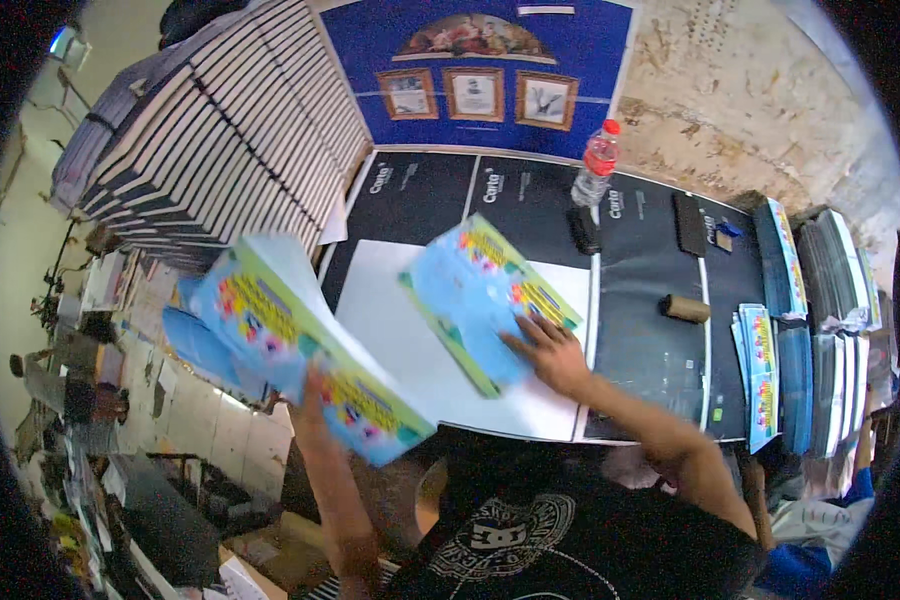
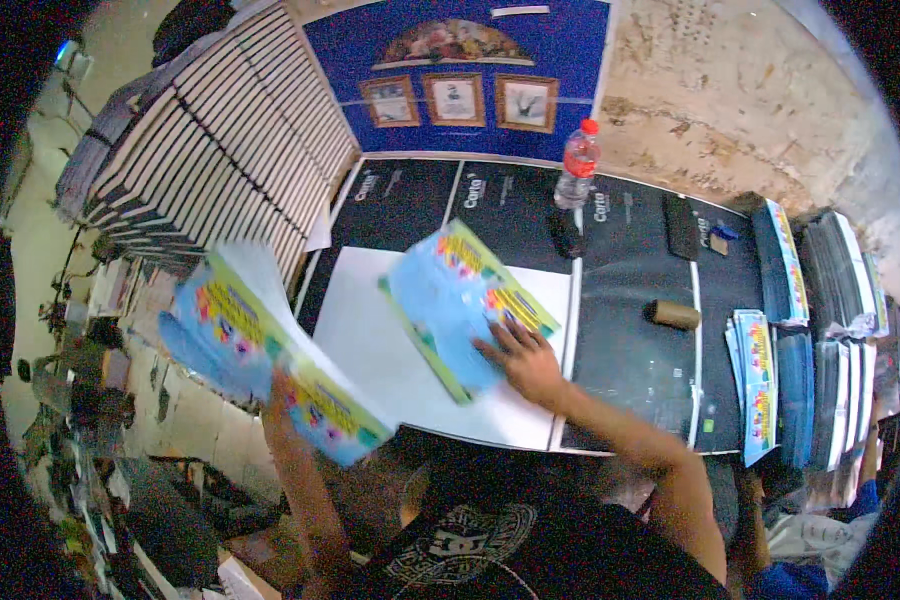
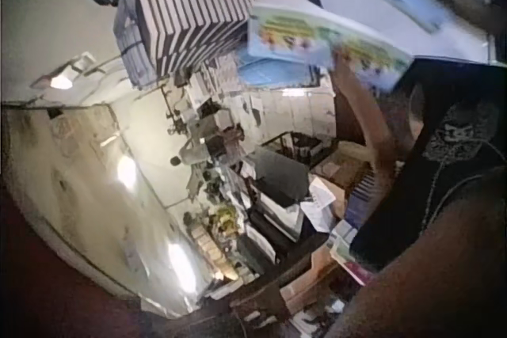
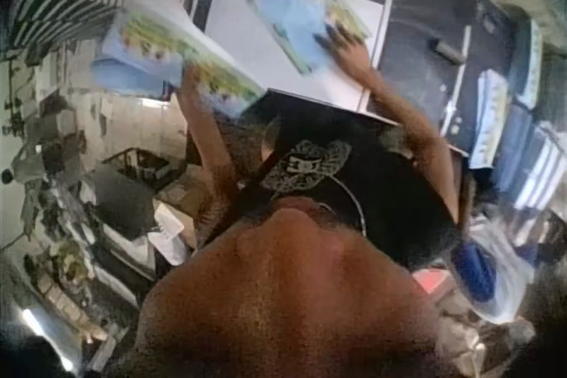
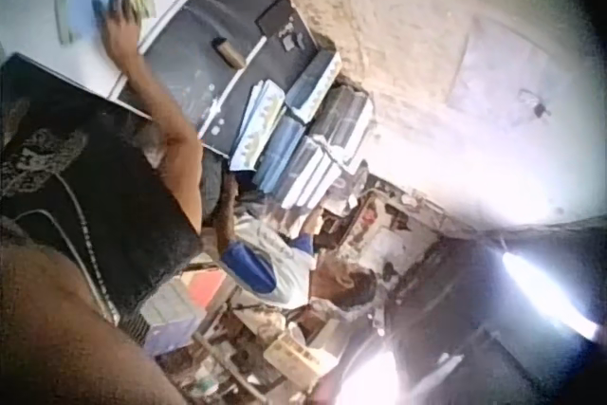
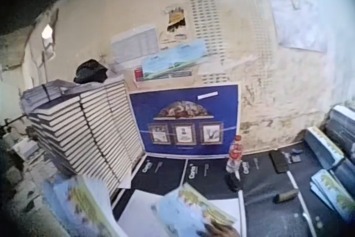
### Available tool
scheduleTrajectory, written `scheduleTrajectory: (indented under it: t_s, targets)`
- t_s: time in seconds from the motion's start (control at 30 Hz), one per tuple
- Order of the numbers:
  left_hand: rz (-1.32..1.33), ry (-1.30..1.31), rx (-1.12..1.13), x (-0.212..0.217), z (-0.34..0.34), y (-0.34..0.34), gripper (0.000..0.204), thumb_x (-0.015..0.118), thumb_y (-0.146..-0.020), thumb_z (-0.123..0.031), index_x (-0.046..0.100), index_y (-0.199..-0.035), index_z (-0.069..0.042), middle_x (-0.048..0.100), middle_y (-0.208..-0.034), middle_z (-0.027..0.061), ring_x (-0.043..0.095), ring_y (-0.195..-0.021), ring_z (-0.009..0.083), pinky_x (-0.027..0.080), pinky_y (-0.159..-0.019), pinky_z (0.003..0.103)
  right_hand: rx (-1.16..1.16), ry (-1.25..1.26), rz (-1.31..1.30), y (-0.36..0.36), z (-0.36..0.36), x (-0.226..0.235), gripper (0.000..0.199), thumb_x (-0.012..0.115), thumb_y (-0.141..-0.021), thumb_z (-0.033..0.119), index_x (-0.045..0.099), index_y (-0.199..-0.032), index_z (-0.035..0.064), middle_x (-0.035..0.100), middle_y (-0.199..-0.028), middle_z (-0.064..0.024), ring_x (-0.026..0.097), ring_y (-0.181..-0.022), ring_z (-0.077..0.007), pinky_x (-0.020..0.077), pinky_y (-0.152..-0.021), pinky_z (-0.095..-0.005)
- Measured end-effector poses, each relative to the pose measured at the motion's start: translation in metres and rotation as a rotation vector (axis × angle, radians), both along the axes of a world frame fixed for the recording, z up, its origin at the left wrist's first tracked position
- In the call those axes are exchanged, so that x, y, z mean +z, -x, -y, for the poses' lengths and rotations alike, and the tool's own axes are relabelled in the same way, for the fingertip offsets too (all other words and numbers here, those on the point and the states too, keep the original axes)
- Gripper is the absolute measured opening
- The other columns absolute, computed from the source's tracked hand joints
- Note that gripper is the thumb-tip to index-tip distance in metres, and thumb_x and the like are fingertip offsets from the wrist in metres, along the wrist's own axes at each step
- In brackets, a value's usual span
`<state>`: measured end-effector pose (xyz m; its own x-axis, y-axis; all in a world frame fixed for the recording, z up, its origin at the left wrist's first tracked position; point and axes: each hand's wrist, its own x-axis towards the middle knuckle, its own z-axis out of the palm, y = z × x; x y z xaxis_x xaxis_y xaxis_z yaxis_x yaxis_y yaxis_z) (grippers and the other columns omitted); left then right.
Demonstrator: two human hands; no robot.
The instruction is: The person folds paper inserts, wraps printed covers around the folded sheets by hand, and aligns and stacks the assembled booklets on the table.
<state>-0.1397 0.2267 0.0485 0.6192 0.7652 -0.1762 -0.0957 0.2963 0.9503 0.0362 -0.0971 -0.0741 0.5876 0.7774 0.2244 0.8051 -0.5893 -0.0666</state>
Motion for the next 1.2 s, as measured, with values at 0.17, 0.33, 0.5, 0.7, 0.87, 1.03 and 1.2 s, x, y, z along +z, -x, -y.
scheduleTrajectory:
  t_s: [0.17, 0.33, 0.5, 0.7, 0.87, 1.03, 1.2]
  targets:
    - [0.237, 0.150, -0.382, 0.013, 0.028, -0.205, 0.060, 0.062, -0.100, -0.041, 0.051, -0.141, 0.003, 0.062, -0.133, 0.0112, 0.063, -0.114, 0.0224, 0.051, -0.098, 0.035, -0.319, -0.117, -0.137, 0.069, 0.148, -0.011, 0.058, 0.046, -0.093, 0.014, 0.049, -0.150, 0.0255, 0.048, -0.155, -0.0007, 0.041, -0.145, -0.0220, 0.0277, -0.117, -0.0520]
    - [0.204, 0.118, -0.467, -0.017, 0.045, -0.378, 0.063, 0.066, -0.095, -0.046, 0.058, -0.133, 0.004, 0.065, -0.128, 0.0135, 0.065, -0.109, 0.0244, 0.054, -0.094, 0.036, -0.254, 0.028, -0.219, 0.090, 0.141, -0.022, 0.058, 0.048, -0.096, 0.016, 0.042, -0.152, 0.0283, 0.038, -0.161, 0.0017, 0.043, -0.143, -0.0236, 0.0382, -0.109, -0.0563]
    - [-0.031, 0.034, -0.509, -0.075, 0.074, -0.505, 0.069, 0.067, -0.092, -0.050, 0.058, -0.133, 0.005, 0.065, -0.128, 0.0157, 0.066, -0.109, 0.0262, 0.054, -0.093, 0.037, -0.373, 0.313, -0.106, 0.084, 0.139, -0.088, 0.054, 0.037, -0.101, 0.021, 0.036, -0.156, 0.0238, 0.032, -0.164, -0.0025, 0.038, -0.147, -0.0216, 0.0414, -0.113, -0.0542]
    - [-0.072, 0.038, -0.473, -0.097, 0.033, -0.515, 0.076, 0.068, -0.088, -0.055, 0.057, -0.133, 0.005, 0.064, -0.129, 0.0183, 0.066, -0.110, 0.0283, 0.055, -0.091, 0.039, -0.316, -0.242, -0.198, 0.082, 0.138, -0.047, 0.059, 0.051, -0.093, 0.015, 0.045, -0.151, 0.0239, 0.043, -0.158, 0.0007, 0.049, -0.139, -0.0211, 0.0426, -0.108, -0.0530]
    - [-0.225, 0.092, -0.344, -0.143, 0.060, -0.516, 0.082, 0.069, -0.085, -0.059, 0.056, -0.133, 0.006, 0.063, -0.129, 0.0205, 0.066, -0.110, 0.0301, 0.055, -0.090, 0.040, -0.363, -0.201, -0.367, 0.054, 0.166, -0.003, 0.061, 0.054, -0.092, 0.016, 0.046, -0.151, 0.0287, 0.048, -0.154, 0.0036, 0.041, -0.145, -0.0188, 0.0317, -0.117, -0.0494]
    - [-0.275, 0.108, -0.270, -0.141, 0.058, -0.520, 0.088, 0.070, -0.082, -0.063, 0.056, -0.133, 0.007, 0.062, -0.130, 0.0227, 0.066, -0.110, 0.0319, 0.056, -0.089, 0.041, -0.317, -0.205, -0.421, 0.056, 0.146, -0.002, 0.060, 0.055, -0.091, 0.017, 0.048, -0.150, 0.0316, 0.046, -0.155, 0.0072, 0.042, -0.143, -0.0168, 0.0321, -0.116, -0.0485]
    - [-0.321, 0.091, -0.272, -0.142, 0.082, -0.545, 0.094, 0.071, -0.079, -0.067, 0.055, -0.133, 0.007, 0.062, -0.130, 0.0249, 0.067, -0.110, 0.0337, 0.056, -0.088, 0.042, -0.346, -0.162, -0.384, 0.070, 0.144, -0.003, 0.061, 0.056, -0.091, 0.017, 0.047, -0.150, 0.0309, 0.045, -0.156, 0.0066, 0.041, -0.144, -0.0171, 0.0326, -0.116, -0.0483]
